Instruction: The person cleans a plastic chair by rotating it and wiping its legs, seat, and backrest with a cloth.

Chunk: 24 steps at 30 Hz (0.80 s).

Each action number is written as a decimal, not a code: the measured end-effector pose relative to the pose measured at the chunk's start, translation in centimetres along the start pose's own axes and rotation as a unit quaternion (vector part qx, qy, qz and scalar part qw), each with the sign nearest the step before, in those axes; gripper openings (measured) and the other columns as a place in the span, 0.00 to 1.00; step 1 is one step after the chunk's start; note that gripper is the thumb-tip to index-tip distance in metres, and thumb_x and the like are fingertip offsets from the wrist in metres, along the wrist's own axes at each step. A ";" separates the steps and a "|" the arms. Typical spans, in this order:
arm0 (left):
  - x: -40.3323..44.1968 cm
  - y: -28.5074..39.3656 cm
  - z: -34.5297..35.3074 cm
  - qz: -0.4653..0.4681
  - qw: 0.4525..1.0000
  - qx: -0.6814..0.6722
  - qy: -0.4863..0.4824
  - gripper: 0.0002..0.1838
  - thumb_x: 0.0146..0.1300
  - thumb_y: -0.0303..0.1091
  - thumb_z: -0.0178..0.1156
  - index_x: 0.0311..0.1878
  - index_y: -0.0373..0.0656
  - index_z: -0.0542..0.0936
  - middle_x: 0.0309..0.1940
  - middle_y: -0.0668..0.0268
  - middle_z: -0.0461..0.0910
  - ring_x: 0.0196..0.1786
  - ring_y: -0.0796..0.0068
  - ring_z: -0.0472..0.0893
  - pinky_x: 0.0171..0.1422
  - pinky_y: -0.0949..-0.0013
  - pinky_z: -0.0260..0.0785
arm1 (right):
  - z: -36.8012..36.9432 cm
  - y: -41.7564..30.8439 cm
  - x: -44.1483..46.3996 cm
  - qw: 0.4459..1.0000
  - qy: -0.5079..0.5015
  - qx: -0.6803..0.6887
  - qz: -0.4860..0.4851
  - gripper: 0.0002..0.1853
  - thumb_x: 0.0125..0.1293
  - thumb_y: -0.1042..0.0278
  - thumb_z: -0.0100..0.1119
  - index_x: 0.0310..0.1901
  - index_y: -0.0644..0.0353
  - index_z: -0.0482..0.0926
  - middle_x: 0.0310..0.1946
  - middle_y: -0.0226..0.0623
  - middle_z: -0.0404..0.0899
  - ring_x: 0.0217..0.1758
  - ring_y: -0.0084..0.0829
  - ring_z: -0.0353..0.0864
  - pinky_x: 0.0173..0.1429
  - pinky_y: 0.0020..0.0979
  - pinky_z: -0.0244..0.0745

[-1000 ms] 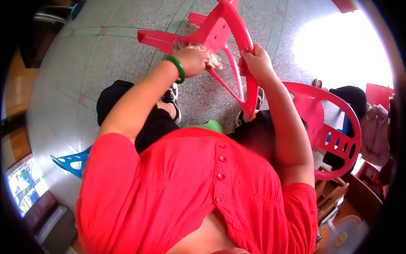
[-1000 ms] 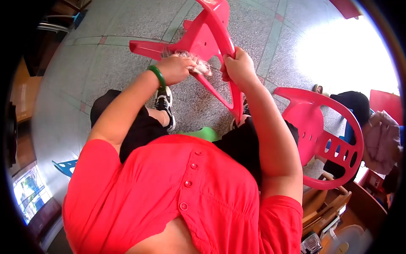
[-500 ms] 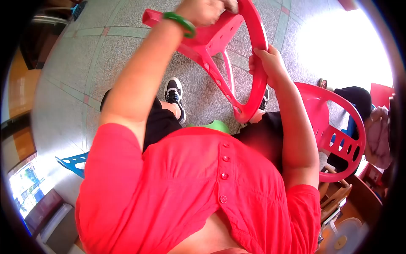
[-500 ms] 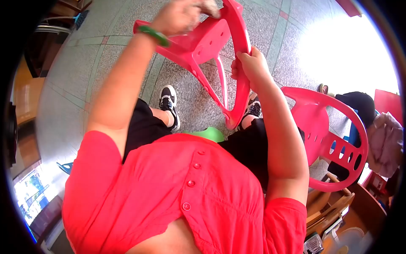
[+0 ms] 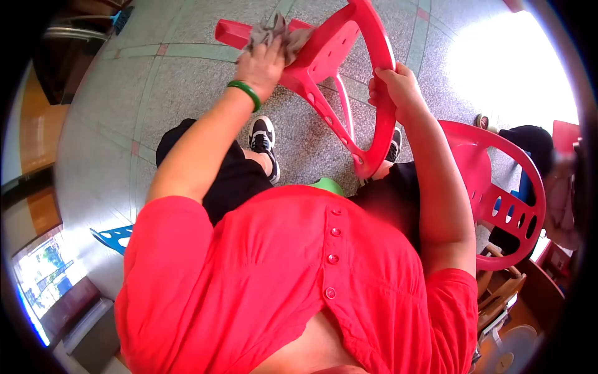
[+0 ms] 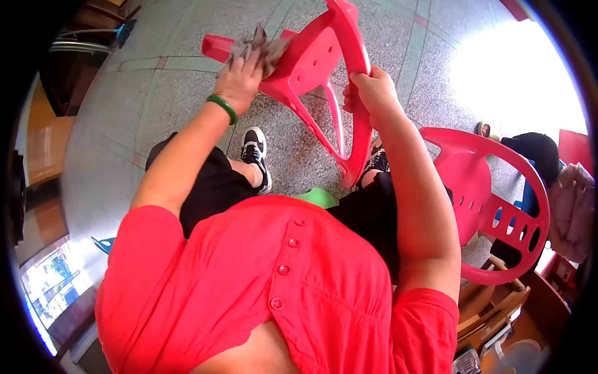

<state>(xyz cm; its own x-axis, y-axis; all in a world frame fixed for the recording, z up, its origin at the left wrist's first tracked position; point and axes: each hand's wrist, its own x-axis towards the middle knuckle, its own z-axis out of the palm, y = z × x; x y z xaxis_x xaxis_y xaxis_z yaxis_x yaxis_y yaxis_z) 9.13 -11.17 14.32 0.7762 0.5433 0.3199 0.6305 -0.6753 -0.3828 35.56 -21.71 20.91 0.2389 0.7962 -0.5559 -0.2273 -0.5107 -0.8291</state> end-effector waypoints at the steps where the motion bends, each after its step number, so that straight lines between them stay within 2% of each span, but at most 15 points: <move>1: -1.0 -1.4 -0.2 0.001 0.993 0.003 -0.121 0.20 0.60 0.31 0.50 0.56 0.38 0.72 0.60 0.58 0.68 0.56 0.56 0.70 0.55 0.56 0.70 | 0.1 -0.1 -0.1 1.000 -0.003 -0.001 -0.005 0.06 0.65 0.72 0.49 0.40 0.64 0.66 0.24 0.39 0.73 0.21 0.31 0.74 0.27 0.35 0.75; 2: -2.0 -3.0 -0.4 0.002 0.971 0.006 -0.241 0.19 0.61 0.32 0.49 0.55 0.40 0.73 0.59 0.58 0.69 0.56 0.54 0.70 0.54 0.51 0.70 | 0.1 0.0 -0.1 1.000 -0.006 -0.013 -0.007 0.06 0.65 0.72 0.49 0.40 0.64 0.66 0.24 0.39 0.73 0.21 0.32 0.74 0.27 0.36 0.75; 4: -3.8 -7.0 -0.8 -0.106 0.917 0.005 -0.386 0.17 0.63 0.34 0.49 0.52 0.40 0.76 0.62 0.57 0.67 0.58 0.53 0.70 0.53 0.52 0.71 | -0.1 0.1 -0.1 1.000 -0.012 -0.021 -0.010 0.06 0.65 0.72 0.49 0.40 0.64 0.66 0.24 0.39 0.73 0.21 0.32 0.74 0.27 0.36 0.75; 6: -4.7 -10.1 -4.2 -0.165 0.897 0.064 -0.406 0.15 0.64 0.37 0.51 0.49 0.42 0.78 0.52 0.57 0.76 0.54 0.57 0.76 0.50 0.56 0.73 | -0.8 0.3 0.0 1.000 -0.012 0.000 -0.010 0.06 0.65 0.71 0.50 0.40 0.63 0.66 0.24 0.39 0.73 0.22 0.32 0.74 0.28 0.36 0.75; 8: -4.8 -13.3 -5.8 -0.273 0.861 -0.039 -0.427 0.15 0.61 0.38 0.53 0.47 0.43 0.80 0.41 0.57 0.82 0.46 0.61 0.80 0.49 0.62 0.73 | -1.1 0.4 -0.2 1.000 -0.017 0.012 0.001 0.06 0.65 0.72 0.49 0.40 0.63 0.66 0.25 0.39 0.73 0.23 0.33 0.74 0.29 0.37 0.76; 9: -4.9 -14.0 -6.1 -0.277 0.859 -0.040 -0.428 0.15 0.61 0.38 0.53 0.47 0.43 0.80 0.41 0.57 0.82 0.46 0.61 0.80 0.49 0.62 0.73 | -1.2 0.5 -0.2 0.999 -0.015 0.031 0.010 0.06 0.65 0.72 0.49 0.41 0.63 0.65 0.26 0.40 0.73 0.23 0.33 0.74 0.29 0.38 0.76; 11: -5.1 -15.2 -6.4 -0.415 0.805 -0.338 -0.254 0.17 0.59 0.39 0.52 0.47 0.44 0.81 0.35 0.55 0.83 0.41 0.60 0.82 0.47 0.64 0.72 | -0.8 0.2 -0.3 0.998 -0.008 0.057 0.027 0.07 0.65 0.73 0.48 0.41 0.63 0.64 0.27 0.41 0.72 0.23 0.33 0.74 0.30 0.39 0.76; 12: -5.0 -15.3 -6.1 -0.418 0.805 -0.338 -0.251 0.17 0.59 0.39 0.52 0.47 0.44 0.81 0.35 0.55 0.83 0.41 0.60 0.82 0.47 0.64 0.72 | -0.6 0.1 -0.3 0.998 -0.010 0.055 0.024 0.07 0.65 0.73 0.48 0.41 0.63 0.64 0.27 0.41 0.72 0.23 0.33 0.74 0.30 0.39 0.76; 14: -4.0 -13.9 -4.9 -0.383 0.823 -0.395 -0.140 0.17 0.57 0.41 0.52 0.44 0.41 0.80 0.38 0.53 0.82 0.41 0.59 0.82 0.45 0.63 0.71 | -0.6 0.2 -0.3 0.998 -0.005 0.063 0.027 0.07 0.66 0.71 0.49 0.41 0.63 0.64 0.26 0.41 0.72 0.23 0.33 0.74 0.29 0.38 0.76; 15: -3.3 -13.2 -4.2 -0.382 0.823 -0.398 -0.140 0.17 0.57 0.41 0.52 0.44 0.41 0.80 0.38 0.53 0.82 0.41 0.59 0.82 0.45 0.63 0.71 | -0.7 0.2 -0.3 0.998 -0.002 0.063 0.026 0.07 0.66 0.71 0.49 0.41 0.63 0.64 0.26 0.41 0.72 0.23 0.33 0.74 0.29 0.38 0.76; 17: -1.9 -11.5 -3.0 -0.379 0.829 -0.411 0.001 0.18 0.56 0.42 0.53 0.43 0.40 0.79 0.36 0.55 0.82 0.41 0.60 0.82 0.44 0.62 0.71 | -0.7 0.4 -0.3 0.998 -0.002 0.065 0.027 0.08 0.67 0.68 0.49 0.40 0.63 0.64 0.26 0.41 0.72 0.23 0.32 0.73 0.29 0.37 0.76; 18: -0.6 -10.6 -3.9 -0.379 0.829 -0.411 -0.001 0.18 0.56 0.42 0.53 0.43 0.40 0.79 0.36 0.55 0.82 0.41 0.60 0.82 0.44 0.62 0.71 | -0.8 0.5 -0.3 0.997 -0.002 0.066 0.029 0.08 0.67 0.68 0.49 0.40 0.63 0.64 0.26 0.41 0.72 0.23 0.32 0.73 0.29 0.37 0.76; 21: 2.2 -11.2 -4.1 -0.415 0.853 -0.298 0.106 0.20 0.54 0.45 0.55 0.46 0.44 0.81 0.37 0.51 0.82 0.46 0.53 0.80 0.51 0.60 0.70 | -1.0 0.5 -0.6 0.998 -0.002 0.051 0.023 0.10 0.68 0.64 0.49 0.40 0.61 0.64 0.26 0.39 0.73 0.23 0.30 0.74 0.29 0.36 0.77; 22: 2.7 -12.0 -3.9 -0.414 0.856 -0.292 0.102 0.20 0.54 0.45 0.55 0.46 0.44 0.81 0.37 0.51 0.82 0.46 0.53 0.80 0.51 0.60 0.70 | -1.3 0.4 -0.6 0.999 -0.001 0.044 0.027 0.09 0.69 0.64 0.49 0.40 0.61 0.64 0.25 0.38 0.73 0.23 0.30 0.74 0.29 0.35 0.77; 24: 4.0 -13.1 -3.9 -0.434 0.872 -0.209 0.084 0.20 0.54 0.39 0.55 0.51 0.47 0.78 0.47 0.59 0.80 0.45 0.54 0.80 0.51 0.59 0.71 | -2.0 0.2 -0.6 0.999 0.003 0.040 0.031 0.09 0.69 0.64 0.48 0.41 0.60 0.65 0.25 0.37 0.73 0.23 0.30 0.74 0.29 0.34 0.76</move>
<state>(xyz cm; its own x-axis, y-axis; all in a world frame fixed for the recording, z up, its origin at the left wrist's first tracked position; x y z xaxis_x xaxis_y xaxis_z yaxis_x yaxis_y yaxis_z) 3.93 -2.09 24.03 -0.0267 0.8839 0.4669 0.8947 -0.1872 0.4055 37.23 -22.91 20.92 0.2272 0.7615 -0.6070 -0.3163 -0.5319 -0.7856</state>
